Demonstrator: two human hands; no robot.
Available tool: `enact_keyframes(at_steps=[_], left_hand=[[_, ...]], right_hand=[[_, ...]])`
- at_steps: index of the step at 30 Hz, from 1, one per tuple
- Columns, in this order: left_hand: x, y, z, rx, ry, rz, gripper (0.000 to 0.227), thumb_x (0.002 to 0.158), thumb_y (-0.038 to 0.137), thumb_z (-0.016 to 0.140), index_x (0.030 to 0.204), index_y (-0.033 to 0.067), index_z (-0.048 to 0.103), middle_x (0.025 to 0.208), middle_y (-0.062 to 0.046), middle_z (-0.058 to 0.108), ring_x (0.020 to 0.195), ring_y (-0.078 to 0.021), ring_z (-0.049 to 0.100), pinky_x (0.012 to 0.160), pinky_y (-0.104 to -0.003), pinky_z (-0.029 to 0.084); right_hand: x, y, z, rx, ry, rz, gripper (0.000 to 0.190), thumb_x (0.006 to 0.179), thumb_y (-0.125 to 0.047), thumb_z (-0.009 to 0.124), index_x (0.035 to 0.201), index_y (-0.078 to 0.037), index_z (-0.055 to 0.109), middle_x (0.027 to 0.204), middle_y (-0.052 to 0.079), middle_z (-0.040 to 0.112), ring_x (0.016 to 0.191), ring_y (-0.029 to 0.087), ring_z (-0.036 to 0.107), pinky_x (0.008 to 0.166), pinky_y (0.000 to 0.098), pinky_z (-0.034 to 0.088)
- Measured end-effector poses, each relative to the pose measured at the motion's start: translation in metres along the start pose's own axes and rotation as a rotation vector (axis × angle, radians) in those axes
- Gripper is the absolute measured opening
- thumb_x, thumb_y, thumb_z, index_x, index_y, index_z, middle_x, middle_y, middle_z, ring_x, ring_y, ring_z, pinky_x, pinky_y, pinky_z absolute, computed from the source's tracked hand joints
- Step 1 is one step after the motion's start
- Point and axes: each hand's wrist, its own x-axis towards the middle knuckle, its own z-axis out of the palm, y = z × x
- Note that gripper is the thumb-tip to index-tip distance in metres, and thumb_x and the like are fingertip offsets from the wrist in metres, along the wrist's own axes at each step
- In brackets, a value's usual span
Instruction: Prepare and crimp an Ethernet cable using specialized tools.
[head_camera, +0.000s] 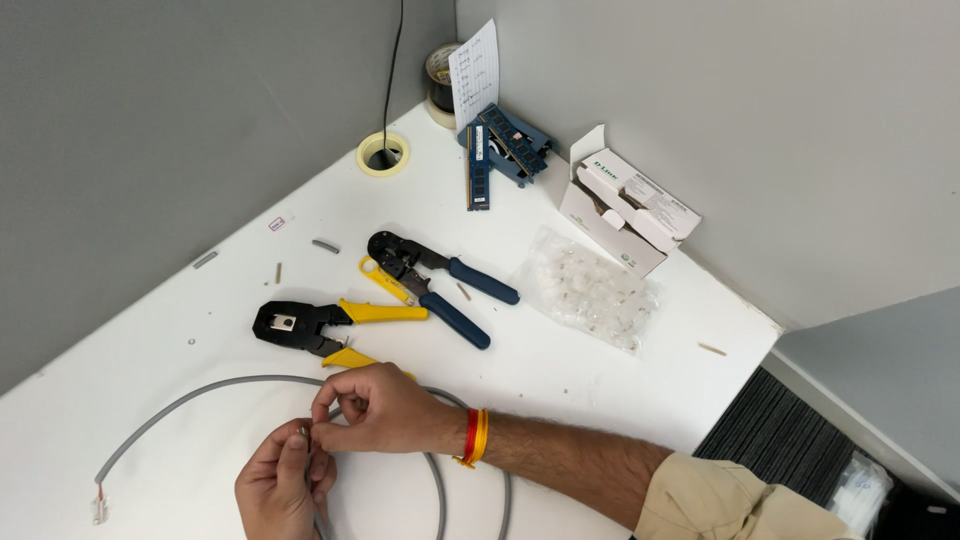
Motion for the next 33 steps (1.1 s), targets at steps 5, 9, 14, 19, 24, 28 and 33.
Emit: enact_keyframes(at_steps=[5, 9, 14, 19, 24, 28, 33], left_hand=[[0.0003, 0.0024, 0.0013, -0.002, -0.004, 0.003, 0.026, 0.105, 0.01, 0.053, 0.106, -0.0117, 0.066, 0.069, -0.01, 0.055, 0.054, -0.0122, 0.046, 0.041, -0.026, 0.032], [-0.0017, 0.0064, 0.0049, 0.015, 0.018, -0.003, 0.025, 0.105, 0.01, 0.053, 0.106, -0.0117, 0.066, 0.07, -0.01, 0.056, 0.055, -0.0126, 0.046, 0.041, -0.026, 0.033], [-0.0015, 0.0051, 0.0031, -0.006, 0.013, -0.003, 0.025, 0.104, 0.009, 0.052, 0.106, -0.0118, 0.065, 0.071, -0.009, 0.056, 0.055, -0.0123, 0.047, 0.041, -0.025, 0.033], [-0.0006, 0.0034, 0.002, -0.012, 0.008, 0.006, 0.024, 0.104, 0.008, 0.052, 0.107, -0.0118, 0.065, 0.071, -0.009, 0.056, 0.056, -0.0122, 0.047, 0.04, -0.025, 0.033], [-0.0005, 0.0022, 0.0013, -0.022, -0.01, 0.026, 0.024, 0.105, 0.007, 0.052, 0.108, -0.0126, 0.065, 0.07, -0.01, 0.056, 0.055, -0.0122, 0.046, 0.041, -0.025, 0.033], [-0.002, 0.0049, 0.0049, -0.022, 0.001, 0.024, 0.024, 0.104, 0.006, 0.051, 0.108, -0.0125, 0.065, 0.07, -0.01, 0.056, 0.055, -0.0123, 0.047, 0.04, -0.025, 0.033], [-0.0006, 0.0023, 0.0035, -0.052, -0.003, 0.042, 0.024, 0.104, 0.006, 0.051, 0.109, -0.0132, 0.065, 0.072, -0.011, 0.057, 0.056, -0.0122, 0.047, 0.04, -0.025, 0.032]], right_hand=[[0.001, 0.0003, 0.0003, -0.013, 0.005, -0.006, 0.017, 0.089, -0.021, 0.078, 0.097, -0.008, 0.07, 0.061, -0.013, 0.042, 0.055, -0.002, 0.032, 0.049, 0.0201, 0.023], [0.0006, 0.001, 0.0005, -0.006, 0.005, -0.011, 0.017, 0.089, -0.021, 0.078, 0.097, -0.008, 0.07, 0.061, -0.013, 0.042, 0.055, -0.002, 0.032, 0.049, 0.0201, 0.023], [0.0001, -0.0015, 0.0008, -0.011, 0.008, -0.004, 0.017, 0.089, -0.021, 0.078, 0.097, -0.008, 0.07, 0.061, -0.013, 0.042, 0.055, -0.002, 0.032, 0.049, 0.0199, 0.023], [0.0, -0.0001, 0.0012, -0.001, 0.009, -0.009, 0.017, 0.09, -0.021, 0.078, 0.097, -0.007, 0.07, 0.062, -0.013, 0.043, 0.056, -0.002, 0.033, 0.049, 0.0199, 0.024], [-0.0006, -0.0016, 0.0006, 0.001, 0.006, -0.012, 0.017, 0.09, -0.021, 0.078, 0.097, -0.007, 0.07, 0.062, -0.013, 0.042, 0.056, -0.002, 0.032, 0.049, 0.02, 0.023], [0.0003, -0.0008, 0.0006, -0.004, 0.008, -0.012, 0.018, 0.089, -0.022, 0.078, 0.097, -0.007, 0.07, 0.062, -0.013, 0.042, 0.056, -0.002, 0.032, 0.049, 0.02, 0.023], [0.0013, 0.0035, 0.0006, -0.011, 0.015, -0.016, 0.018, 0.089, -0.022, 0.078, 0.097, -0.008, 0.07, 0.062, -0.013, 0.042, 0.057, -0.002, 0.033, 0.049, 0.0199, 0.024]])
